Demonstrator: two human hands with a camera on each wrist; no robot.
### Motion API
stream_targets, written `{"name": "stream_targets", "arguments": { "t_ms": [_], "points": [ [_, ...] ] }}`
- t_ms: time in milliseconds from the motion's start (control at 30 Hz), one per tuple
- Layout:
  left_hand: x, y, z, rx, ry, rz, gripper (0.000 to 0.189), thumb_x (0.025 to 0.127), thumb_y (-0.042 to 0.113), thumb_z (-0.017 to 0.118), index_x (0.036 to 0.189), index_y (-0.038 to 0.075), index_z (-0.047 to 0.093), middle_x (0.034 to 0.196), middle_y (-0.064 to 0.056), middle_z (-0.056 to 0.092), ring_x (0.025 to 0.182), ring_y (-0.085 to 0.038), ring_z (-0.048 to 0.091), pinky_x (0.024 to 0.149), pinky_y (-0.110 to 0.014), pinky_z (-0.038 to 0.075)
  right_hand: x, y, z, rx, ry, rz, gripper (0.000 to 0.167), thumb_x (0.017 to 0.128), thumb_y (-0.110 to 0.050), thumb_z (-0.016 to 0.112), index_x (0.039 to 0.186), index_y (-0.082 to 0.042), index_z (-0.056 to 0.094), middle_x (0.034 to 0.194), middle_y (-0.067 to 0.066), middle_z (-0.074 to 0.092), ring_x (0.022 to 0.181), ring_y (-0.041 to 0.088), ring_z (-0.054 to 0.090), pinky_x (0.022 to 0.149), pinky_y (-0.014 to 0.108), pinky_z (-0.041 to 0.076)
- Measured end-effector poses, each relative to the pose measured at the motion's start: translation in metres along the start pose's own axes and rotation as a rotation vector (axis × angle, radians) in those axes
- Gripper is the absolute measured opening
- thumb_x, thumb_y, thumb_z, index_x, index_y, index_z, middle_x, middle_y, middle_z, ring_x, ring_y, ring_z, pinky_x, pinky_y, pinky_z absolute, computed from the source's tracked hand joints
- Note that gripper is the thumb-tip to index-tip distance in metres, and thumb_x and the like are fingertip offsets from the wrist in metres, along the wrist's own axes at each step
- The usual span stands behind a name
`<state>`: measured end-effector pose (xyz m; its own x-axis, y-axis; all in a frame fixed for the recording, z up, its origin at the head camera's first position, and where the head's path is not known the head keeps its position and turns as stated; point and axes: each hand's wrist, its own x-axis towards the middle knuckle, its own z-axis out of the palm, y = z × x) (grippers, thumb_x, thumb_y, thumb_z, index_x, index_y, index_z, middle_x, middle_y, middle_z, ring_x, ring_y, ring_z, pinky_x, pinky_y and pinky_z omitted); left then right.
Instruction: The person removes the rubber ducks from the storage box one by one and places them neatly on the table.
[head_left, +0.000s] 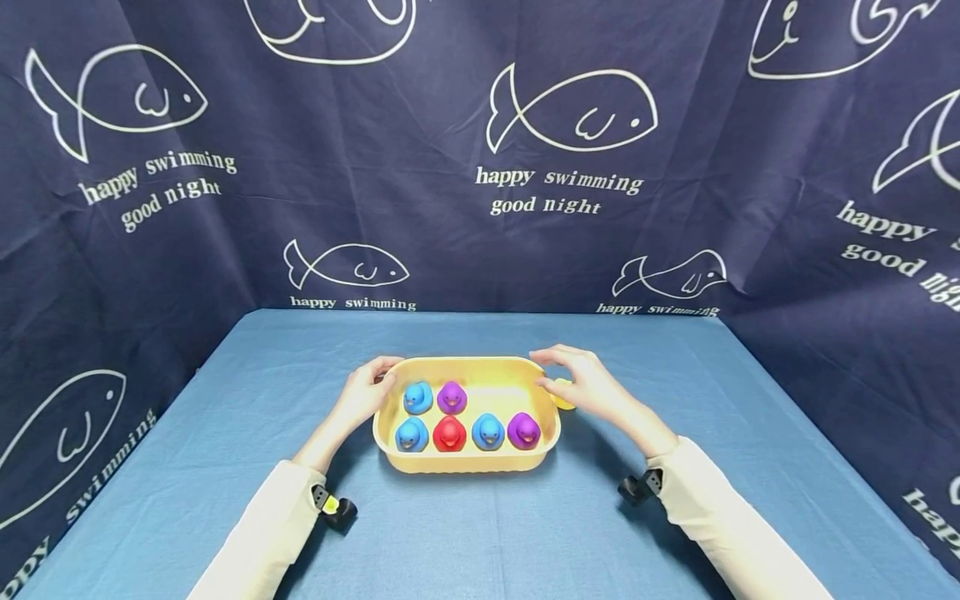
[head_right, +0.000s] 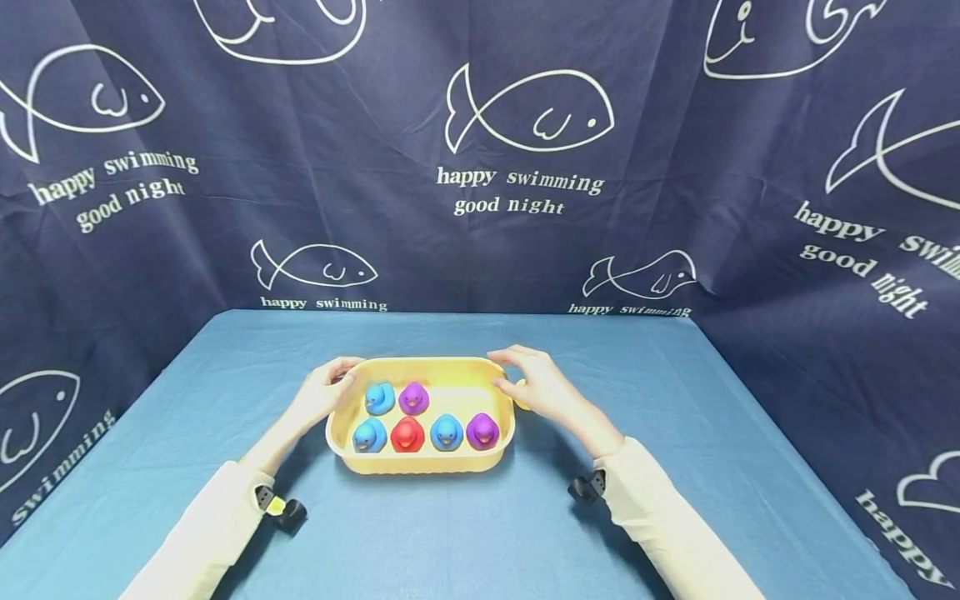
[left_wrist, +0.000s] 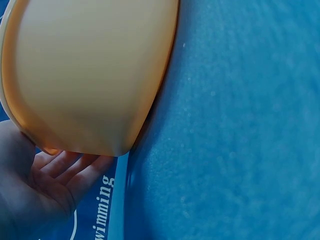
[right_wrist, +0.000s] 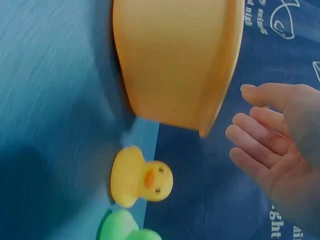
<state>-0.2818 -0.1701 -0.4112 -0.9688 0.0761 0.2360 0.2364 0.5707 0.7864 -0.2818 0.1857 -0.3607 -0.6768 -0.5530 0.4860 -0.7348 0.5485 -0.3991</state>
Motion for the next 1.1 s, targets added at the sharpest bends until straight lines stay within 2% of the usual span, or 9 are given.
{"name": "stream_targets", "arguments": {
  "t_ms": [200, 367, 633, 900, 1100],
  "points": [
    [0.000, 0.001, 0.000, -0.001, 0.002, 0.003, 0.030, 0.093, 0.010, 0.052, 0.121, 0.004, 0.061, 0.114, -0.018, 0.065, 0.098, -0.030, 0.064, 0.086, -0.042, 0.050, 0.008, -0.009, 0.012, 0.007, 0.004, -0.065, 0.034, 0.078, -0.010, 0.075, 0.110, -0.001, 0.066, 0.104, 0.013, 0.069, 0.096, 0.024, 0.065, 0.087, 0.040, 0.051],
    [0.001, 0.001, 0.000, -0.001, 0.002, 0.003, 0.030, 0.093, 0.010, 0.052, 0.121, 0.004, 0.060, 0.115, -0.018, 0.065, 0.099, -0.030, 0.063, 0.087, -0.043, 0.049, 0.012, -0.015, 0.019, 0.022, -0.007, -0.066, 0.036, 0.077, -0.010, 0.076, 0.110, 0.002, 0.066, 0.102, 0.014, 0.068, 0.095, 0.026, 0.064, 0.087, 0.040, 0.051],
    [0.000, 0.000, 0.000, 0.013, 0.001, 0.002, 0.030, 0.093, 0.010, 0.052, 0.121, 0.004, 0.060, 0.115, -0.018, 0.065, 0.100, -0.031, 0.063, 0.087, -0.043, 0.049, 0.020, -0.020, 0.030, 0.025, -0.035, -0.078, 0.037, 0.077, -0.014, 0.076, 0.110, -0.001, 0.066, 0.102, 0.015, 0.068, 0.095, 0.024, 0.064, 0.087, 0.039, 0.051],
    [0.000, -0.002, 0.000, 0.016, 0.006, -0.011, 0.029, 0.093, 0.011, 0.052, 0.121, 0.005, 0.061, 0.115, -0.017, 0.065, 0.100, -0.029, 0.063, 0.087, -0.043, 0.049, 0.031, -0.032, 0.044, 0.029, -0.117, -0.038, 0.038, 0.082, -0.019, 0.073, 0.116, -0.004, 0.064, 0.108, 0.012, 0.066, 0.101, 0.022, 0.063, 0.091, 0.039, 0.049],
    [0.001, -0.001, 0.001, 0.015, 0.006, -0.008, 0.029, 0.093, 0.011, 0.052, 0.120, 0.005, 0.061, 0.116, -0.017, 0.065, 0.102, -0.031, 0.063, 0.088, -0.043, 0.049, 0.036, -0.036, 0.053, -0.017, -0.158, -0.010, 0.041, 0.083, -0.025, 0.071, 0.118, -0.005, 0.063, 0.113, 0.009, 0.066, 0.105, 0.022, 0.062, 0.093, 0.039, 0.048]
  ]
}}
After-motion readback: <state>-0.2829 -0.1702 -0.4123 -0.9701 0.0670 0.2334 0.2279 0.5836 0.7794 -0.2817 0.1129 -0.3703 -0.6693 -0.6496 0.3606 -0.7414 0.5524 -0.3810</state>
